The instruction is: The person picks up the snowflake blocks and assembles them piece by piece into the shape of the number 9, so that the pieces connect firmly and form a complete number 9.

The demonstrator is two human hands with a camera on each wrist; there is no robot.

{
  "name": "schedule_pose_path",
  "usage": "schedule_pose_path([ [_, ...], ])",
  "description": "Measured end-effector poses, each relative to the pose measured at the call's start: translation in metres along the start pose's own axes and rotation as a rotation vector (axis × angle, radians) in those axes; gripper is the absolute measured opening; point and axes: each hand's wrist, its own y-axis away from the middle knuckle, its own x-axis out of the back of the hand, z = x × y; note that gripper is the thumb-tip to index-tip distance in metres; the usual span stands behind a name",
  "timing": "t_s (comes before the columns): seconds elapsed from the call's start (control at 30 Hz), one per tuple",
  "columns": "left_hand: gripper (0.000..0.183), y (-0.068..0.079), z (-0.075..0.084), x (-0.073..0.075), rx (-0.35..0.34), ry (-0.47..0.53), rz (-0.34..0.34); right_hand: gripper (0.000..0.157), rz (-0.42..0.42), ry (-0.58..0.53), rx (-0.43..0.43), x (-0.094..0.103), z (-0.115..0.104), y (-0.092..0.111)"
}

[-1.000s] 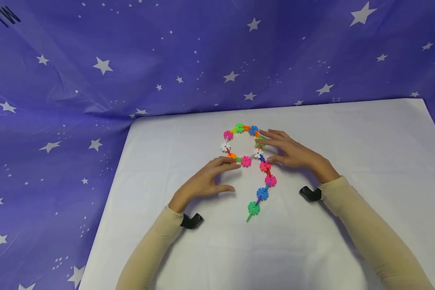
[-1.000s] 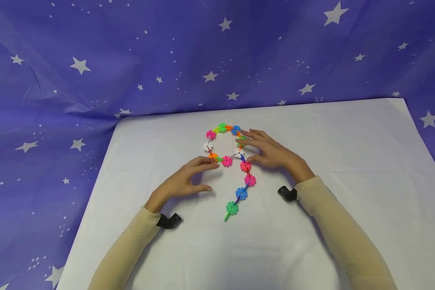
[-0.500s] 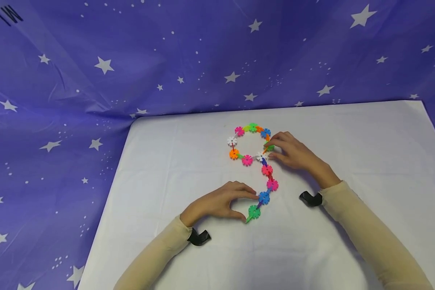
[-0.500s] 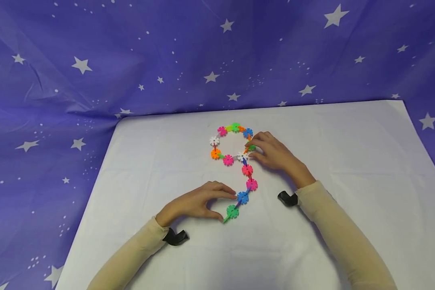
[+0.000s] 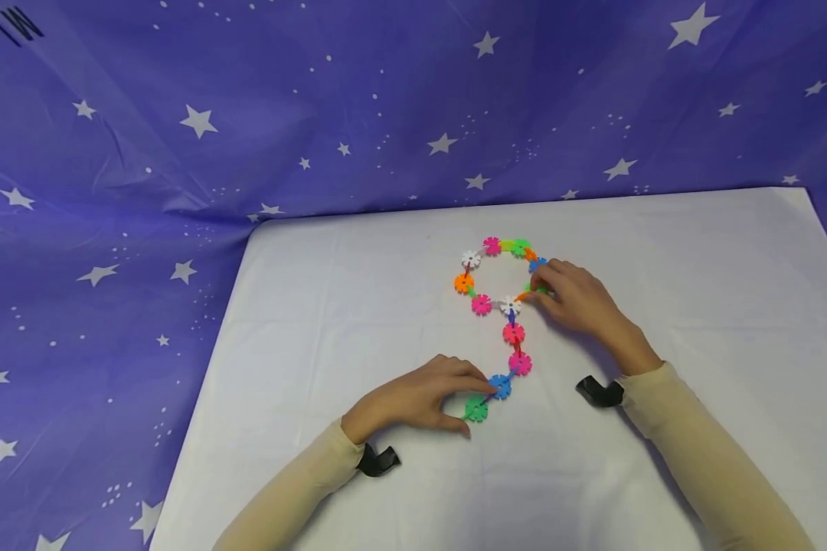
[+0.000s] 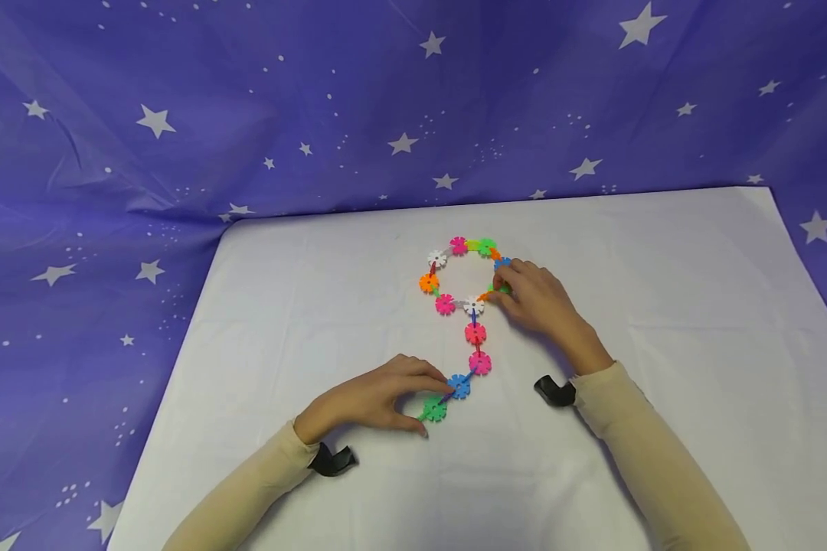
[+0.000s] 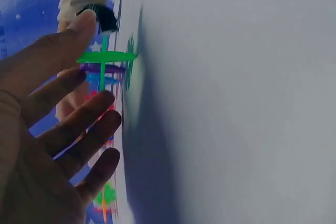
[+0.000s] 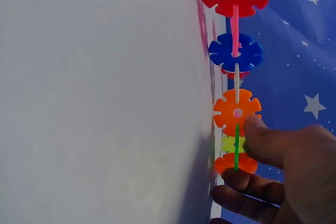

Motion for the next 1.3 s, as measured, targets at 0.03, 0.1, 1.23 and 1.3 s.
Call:
schedule_pose_path([
  [0.03,0.064,0.003,0.000,0.001,0.008,0.004,0.004,0.020,0.003,-0.001,0.003,0.001,-0.001,0.001],
  [0.1,0.063,0.008,-0.002,0.003,0.017,0.009,0.010,0.020,0.011,-0.019,-0.003,0.004,-0.001,0.002],
  [1.23,0.057,0.002,0.008,-0.007,-0.047,-0.023,0.020,0.053,-0.278,-0.338,-0.055,-0.001,0.008,-0.053],
  [1.3,0.052,0.003,0.008,-0.006,-0.038,-0.015,0.020,0.050,-0.286,-0.321,-0.057,0.001,0.006,-0.052],
])
